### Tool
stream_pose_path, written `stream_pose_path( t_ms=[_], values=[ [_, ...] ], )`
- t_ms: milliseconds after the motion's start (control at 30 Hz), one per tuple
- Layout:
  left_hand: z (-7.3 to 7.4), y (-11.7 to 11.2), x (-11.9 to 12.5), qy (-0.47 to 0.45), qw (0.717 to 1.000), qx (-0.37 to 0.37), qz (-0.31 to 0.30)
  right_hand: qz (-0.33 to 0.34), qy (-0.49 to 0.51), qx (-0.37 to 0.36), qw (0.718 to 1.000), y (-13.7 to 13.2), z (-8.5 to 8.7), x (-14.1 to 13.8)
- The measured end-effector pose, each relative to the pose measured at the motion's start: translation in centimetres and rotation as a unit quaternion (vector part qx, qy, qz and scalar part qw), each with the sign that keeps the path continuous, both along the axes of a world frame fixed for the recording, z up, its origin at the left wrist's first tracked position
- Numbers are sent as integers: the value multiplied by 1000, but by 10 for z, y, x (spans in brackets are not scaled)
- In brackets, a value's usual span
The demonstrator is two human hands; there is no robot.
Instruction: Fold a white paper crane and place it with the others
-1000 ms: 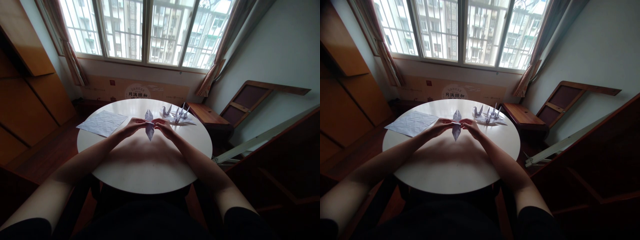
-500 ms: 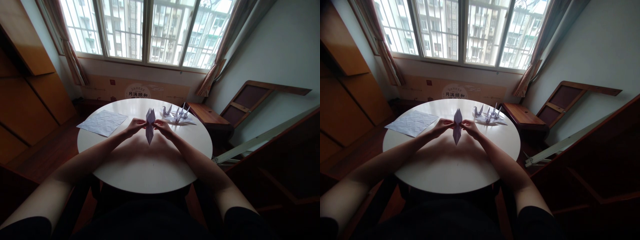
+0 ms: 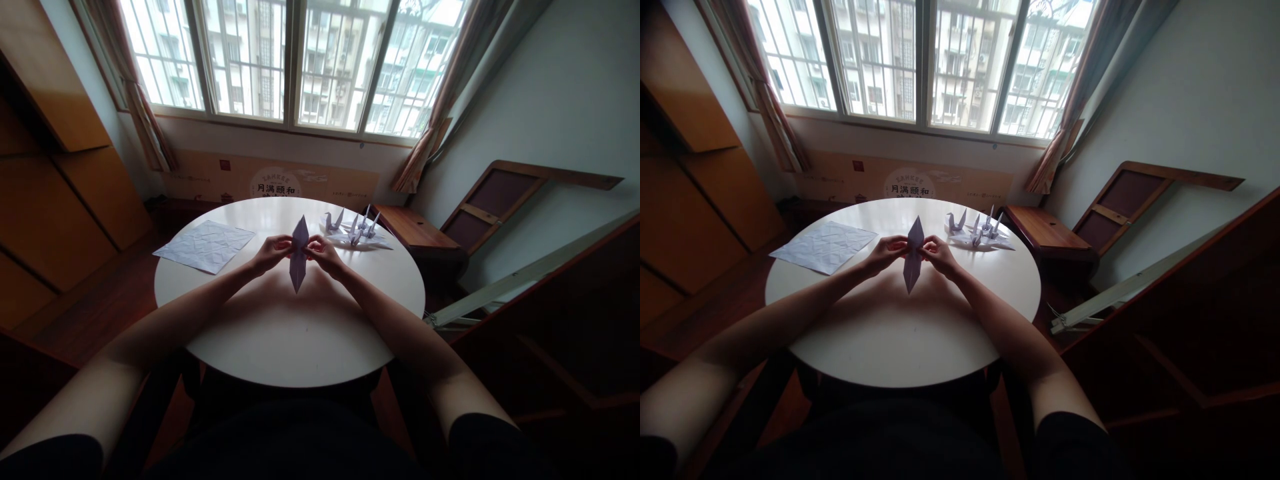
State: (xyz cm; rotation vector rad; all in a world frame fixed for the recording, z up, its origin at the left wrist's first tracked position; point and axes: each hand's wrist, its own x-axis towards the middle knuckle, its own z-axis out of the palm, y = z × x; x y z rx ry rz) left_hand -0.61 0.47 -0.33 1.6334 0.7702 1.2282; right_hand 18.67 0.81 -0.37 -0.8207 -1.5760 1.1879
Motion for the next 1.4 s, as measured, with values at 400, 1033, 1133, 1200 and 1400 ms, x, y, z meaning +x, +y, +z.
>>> stream_pose_path(
  t_ms=[400, 1033, 1133, 1200, 1400],
  values=[
    [-2, 0, -2, -16, 999, -20, -20, 25, 0, -7, 1000, 4, -5, 2],
    [-2, 3, -3, 7, 999, -35, 17, 48, -28, -17, 998, -1, -1, 3],
    [-2, 3, -4, 15, 999, -43, 21, 44, -20, -28, 998, -1, -1, 3],
    [-2, 4, -4, 16, 999, -46, 19, 41, -16, -34, 998, -2, 0, 3],
    [-2, 4, -5, 31, 999, -40, 5, 30, -3, -24, 999, -3, 2, 0]
  ],
)
